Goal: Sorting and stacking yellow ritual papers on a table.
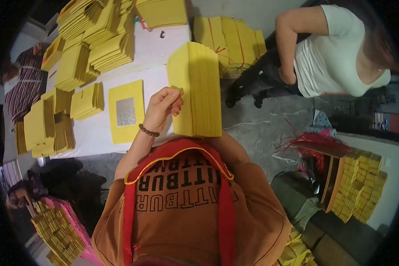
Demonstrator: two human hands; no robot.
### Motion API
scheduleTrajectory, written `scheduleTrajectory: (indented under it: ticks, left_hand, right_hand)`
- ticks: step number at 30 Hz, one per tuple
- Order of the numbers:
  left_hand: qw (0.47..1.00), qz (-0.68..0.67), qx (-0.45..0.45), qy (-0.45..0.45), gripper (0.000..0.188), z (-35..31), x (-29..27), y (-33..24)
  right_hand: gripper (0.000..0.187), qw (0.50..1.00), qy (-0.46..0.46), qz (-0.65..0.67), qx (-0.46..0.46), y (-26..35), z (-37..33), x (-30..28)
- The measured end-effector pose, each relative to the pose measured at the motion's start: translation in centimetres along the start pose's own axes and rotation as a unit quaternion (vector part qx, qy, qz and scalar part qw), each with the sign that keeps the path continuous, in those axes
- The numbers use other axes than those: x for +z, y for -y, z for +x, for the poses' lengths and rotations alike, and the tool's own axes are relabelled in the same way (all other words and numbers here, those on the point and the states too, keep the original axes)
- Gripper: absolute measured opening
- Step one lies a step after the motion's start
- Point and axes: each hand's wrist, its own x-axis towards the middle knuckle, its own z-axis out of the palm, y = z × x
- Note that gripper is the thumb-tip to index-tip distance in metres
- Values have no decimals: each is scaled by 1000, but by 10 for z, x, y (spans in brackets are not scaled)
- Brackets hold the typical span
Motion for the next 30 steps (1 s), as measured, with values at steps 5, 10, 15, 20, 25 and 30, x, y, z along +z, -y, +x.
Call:
scheduleTrajectory:
  ticks: [5, 10, 15, 20, 25, 30]
  left_hand:
    - [993, 104, 59, -9, 15, 0, 5, -4]
    - [932, 327, 157, 10, 31, -7, 13, -9]
    - [870, 454, 177, 78, 46, -22, 15, -22]
    - [753, 559, 312, 155, 60, -32, 18, -28]
    - [748, 559, 314, 171, 61, -30, 14, -26]
    - [745, 542, 350, 168, 62, -24, 12, -25]
  right_hand:
    - [52, 999, 0, 14, -43, 13, -14, -2]
    - [52, 998, 5, 35, -59, 12, -18, -5]
    - [53, 997, 8, 58, -45, 0, -17, -6]
    - [53, 996, 4, 86, -20, -22, -16, -10]
    - [53, 993, -8, 115, -10, -42, -29, -15]
    - [54, 991, -12, 133, -17, -44, -36, -19]
